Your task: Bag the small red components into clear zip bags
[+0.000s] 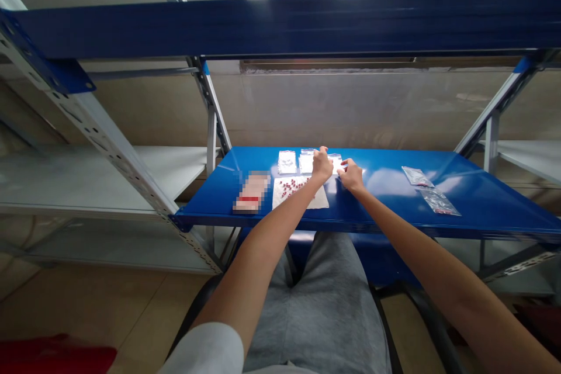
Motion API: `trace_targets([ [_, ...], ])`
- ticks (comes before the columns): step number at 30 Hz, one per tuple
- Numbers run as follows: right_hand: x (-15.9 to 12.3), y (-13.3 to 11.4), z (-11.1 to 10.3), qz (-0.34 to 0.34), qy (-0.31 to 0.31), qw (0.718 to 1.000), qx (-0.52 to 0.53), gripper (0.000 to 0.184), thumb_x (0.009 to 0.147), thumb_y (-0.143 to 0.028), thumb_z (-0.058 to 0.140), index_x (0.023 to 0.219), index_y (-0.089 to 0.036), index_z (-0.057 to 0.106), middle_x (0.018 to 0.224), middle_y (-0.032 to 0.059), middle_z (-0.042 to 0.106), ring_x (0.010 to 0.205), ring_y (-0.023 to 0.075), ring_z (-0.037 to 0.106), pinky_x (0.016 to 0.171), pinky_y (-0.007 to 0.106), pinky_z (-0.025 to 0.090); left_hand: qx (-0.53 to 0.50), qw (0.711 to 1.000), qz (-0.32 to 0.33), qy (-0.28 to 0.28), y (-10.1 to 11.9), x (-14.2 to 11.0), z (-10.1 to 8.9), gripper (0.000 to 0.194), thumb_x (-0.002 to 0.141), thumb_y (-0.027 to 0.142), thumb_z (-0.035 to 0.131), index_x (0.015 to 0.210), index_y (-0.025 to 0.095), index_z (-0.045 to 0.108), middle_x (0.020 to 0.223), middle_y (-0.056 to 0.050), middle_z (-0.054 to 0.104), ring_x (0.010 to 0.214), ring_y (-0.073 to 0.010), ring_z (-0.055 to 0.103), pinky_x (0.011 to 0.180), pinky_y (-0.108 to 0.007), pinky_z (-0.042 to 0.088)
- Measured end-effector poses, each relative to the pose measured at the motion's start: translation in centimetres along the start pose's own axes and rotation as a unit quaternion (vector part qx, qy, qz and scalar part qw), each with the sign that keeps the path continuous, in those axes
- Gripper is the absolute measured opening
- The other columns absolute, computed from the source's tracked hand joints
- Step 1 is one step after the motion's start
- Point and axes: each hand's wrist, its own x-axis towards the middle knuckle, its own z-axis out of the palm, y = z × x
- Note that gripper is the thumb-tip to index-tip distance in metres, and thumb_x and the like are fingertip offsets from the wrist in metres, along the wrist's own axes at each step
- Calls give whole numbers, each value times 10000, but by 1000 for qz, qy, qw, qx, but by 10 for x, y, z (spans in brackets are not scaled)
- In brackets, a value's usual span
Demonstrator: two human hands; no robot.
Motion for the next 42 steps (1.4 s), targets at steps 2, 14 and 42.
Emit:
trace_targets([
  [2,4,-2,3,-10,-26,998,-59,244,894,-239,562,1119,-171,626,972,114,729,937,254,667,800,325,477,19,1000,13,-17,-1,2,7,352,883,62,632,1227,127,600,1328,-205,591,1167,-257,619,996,-367,486],
  [14,-27,3,-19,-114,-12,964,-240,398,1011,-340,430,1321,-146,589,1196,195,626,1130,324,525,919,396,434,58,987,118,-89,-1,-16,13,250,990,184,561,1214,119,650,1263,-153,636,1170,-233,616,1032,-413,522],
  [42,-105,52,-101,-18,-46,945,-324,321,953,-170,473,1203,-190,675,1114,170,698,1053,335,638,836,400,464,192,969,137,-68,22,-101,5,400,941,27,425,1283,111,614,1246,-192,607,1176,-286,579,999,-389,481],
])
